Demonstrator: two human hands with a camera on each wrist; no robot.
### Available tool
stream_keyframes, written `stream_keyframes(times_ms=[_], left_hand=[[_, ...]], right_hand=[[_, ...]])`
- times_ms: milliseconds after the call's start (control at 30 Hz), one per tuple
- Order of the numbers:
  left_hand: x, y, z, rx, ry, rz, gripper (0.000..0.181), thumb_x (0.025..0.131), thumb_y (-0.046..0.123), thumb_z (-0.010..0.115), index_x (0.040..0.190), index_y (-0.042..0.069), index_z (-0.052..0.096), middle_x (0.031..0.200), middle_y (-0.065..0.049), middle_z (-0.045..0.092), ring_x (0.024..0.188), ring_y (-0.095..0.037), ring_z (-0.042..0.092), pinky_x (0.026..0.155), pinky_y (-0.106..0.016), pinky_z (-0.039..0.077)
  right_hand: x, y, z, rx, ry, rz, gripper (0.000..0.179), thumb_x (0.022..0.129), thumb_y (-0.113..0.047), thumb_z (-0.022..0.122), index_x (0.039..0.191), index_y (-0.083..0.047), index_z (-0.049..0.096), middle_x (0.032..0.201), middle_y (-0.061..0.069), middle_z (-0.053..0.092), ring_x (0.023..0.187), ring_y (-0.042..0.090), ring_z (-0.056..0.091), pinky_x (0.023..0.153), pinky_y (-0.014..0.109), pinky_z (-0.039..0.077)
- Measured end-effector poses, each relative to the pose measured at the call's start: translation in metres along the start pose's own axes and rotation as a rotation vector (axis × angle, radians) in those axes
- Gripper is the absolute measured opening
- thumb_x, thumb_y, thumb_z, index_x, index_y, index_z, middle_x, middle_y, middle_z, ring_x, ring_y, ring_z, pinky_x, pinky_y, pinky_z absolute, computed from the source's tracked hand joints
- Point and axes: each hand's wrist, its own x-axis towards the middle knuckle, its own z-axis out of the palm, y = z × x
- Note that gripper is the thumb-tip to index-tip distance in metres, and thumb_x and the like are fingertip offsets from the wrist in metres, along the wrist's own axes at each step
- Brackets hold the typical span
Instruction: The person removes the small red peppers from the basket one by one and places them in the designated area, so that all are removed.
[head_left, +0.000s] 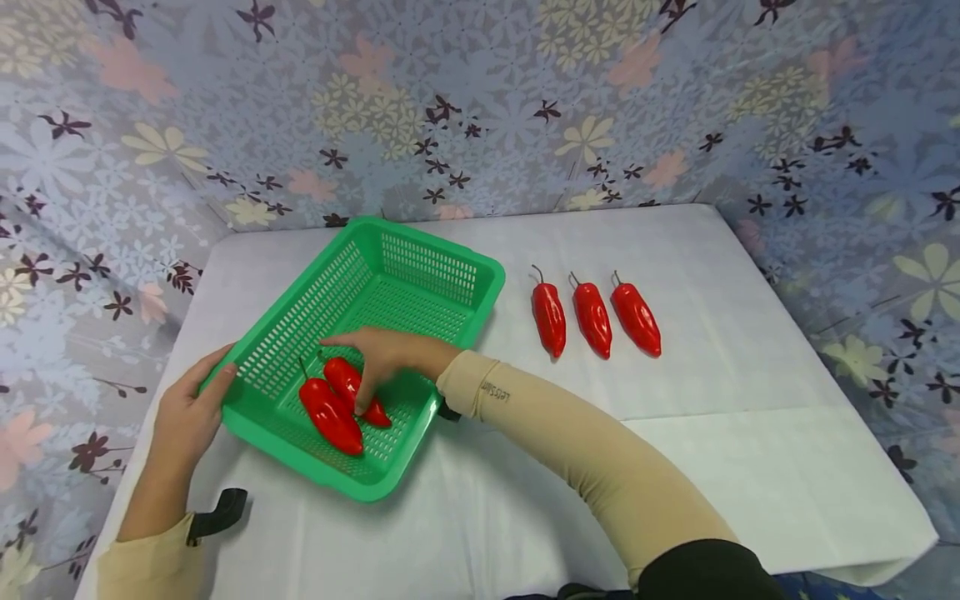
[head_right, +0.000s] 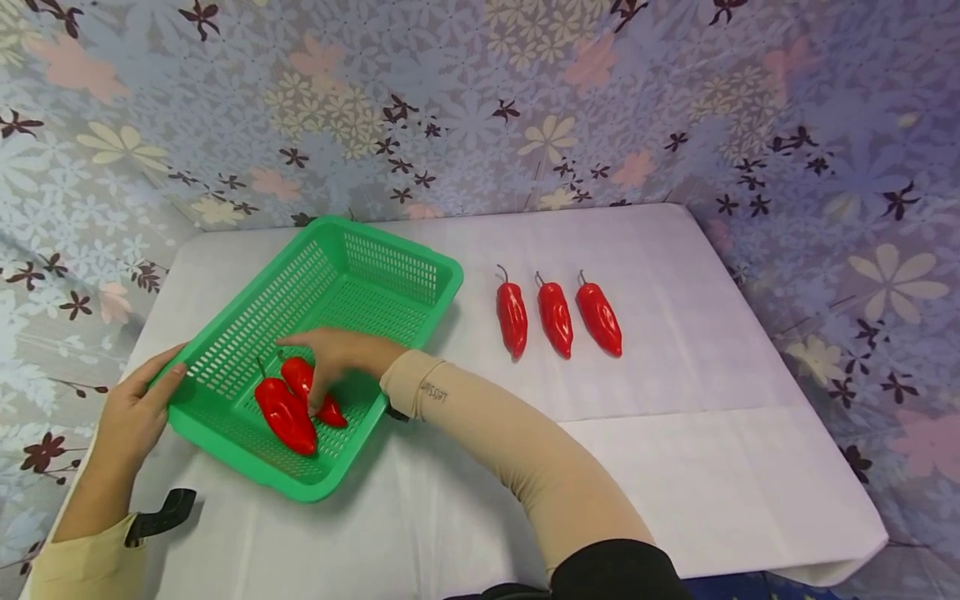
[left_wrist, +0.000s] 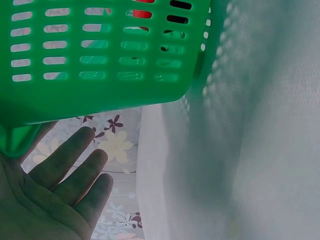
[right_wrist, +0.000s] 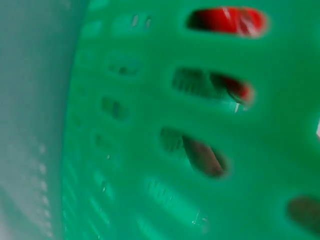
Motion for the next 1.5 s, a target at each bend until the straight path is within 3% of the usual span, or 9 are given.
stream_keyframes(times_ms=[200, 433, 633, 900, 1233, 1500], left_hand=[[-0.001, 0.0, -0.002, -0.013, 0.004, -0.005, 0.052, 0.098, 0.05, 0.038, 0.141, 0.021, 0.045, 0.147, -0.015, 0.042, 0.136, -0.042, 0.035, 0.105, -0.063, 0.028], [0.0, 0.0, 0.002, -0.018, 0.008, -0.008, 0.053, 0.098, 0.05, 0.038, 0.141, 0.02, 0.045, 0.146, -0.015, 0.043, 0.135, -0.042, 0.036, 0.104, -0.063, 0.029], [-0.001, 0.0, 0.002, -0.006, 0.011, -0.008, 0.053, 0.098, 0.05, 0.038, 0.142, 0.02, 0.044, 0.146, -0.015, 0.043, 0.135, -0.042, 0.037, 0.103, -0.062, 0.03], [-0.001, 0.0, 0.002, 0.0, 0.016, 0.006, 0.052, 0.099, 0.049, 0.037, 0.142, 0.02, 0.044, 0.145, -0.016, 0.044, 0.132, -0.042, 0.04, 0.099, -0.06, 0.033], [0.003, -0.009, 0.009, -0.013, 0.037, -0.033, 0.05, 0.097, 0.054, 0.037, 0.141, 0.031, 0.045, 0.148, -0.01, 0.042, 0.138, -0.036, 0.036, 0.106, -0.062, 0.029], [0.001, -0.003, 0.006, 0.0, 0.018, -0.033, 0.054, 0.098, 0.054, 0.034, 0.143, 0.025, 0.043, 0.149, -0.011, 0.04, 0.138, -0.039, 0.035, 0.102, -0.063, 0.03]], right_hand=[[0.002, -0.004, 0.005, -0.091, -0.034, 0.011, 0.113, 0.061, -0.027, 0.09, 0.15, -0.037, 0.022, 0.15, -0.005, 0.036, 0.13, 0.01, 0.037, 0.095, 0.026, 0.046], [0.001, -0.005, 0.011, -0.13, -0.036, 0.032, 0.108, 0.062, -0.027, 0.09, 0.149, -0.036, 0.027, 0.143, -0.002, 0.042, 0.119, 0.009, 0.042, 0.087, 0.022, 0.047], [0.0, -0.004, 0.011, -0.1, -0.031, 0.023, 0.103, 0.062, -0.023, 0.089, 0.147, -0.033, 0.031, 0.139, -0.006, 0.045, 0.118, 0.008, 0.044, 0.087, 0.021, 0.047], [-0.003, -0.005, 0.01, -0.046, -0.032, 0.034, 0.101, 0.062, -0.014, 0.089, 0.145, -0.034, 0.035, 0.131, -0.006, 0.05, 0.108, 0.008, 0.047, 0.075, 0.018, 0.048], [-0.005, -0.003, 0.009, 0.008, -0.013, 0.06, 0.101, 0.062, -0.008, 0.088, 0.145, -0.034, 0.036, 0.129, -0.004, 0.051, 0.105, 0.009, 0.049, 0.07, 0.019, 0.05], [-0.014, 0.002, -0.003, 0.1, 0.038, 0.02, 0.102, 0.063, -0.004, 0.086, 0.147, -0.03, 0.034, 0.135, -0.001, 0.049, 0.109, 0.011, 0.05, 0.072, 0.018, 0.051]])
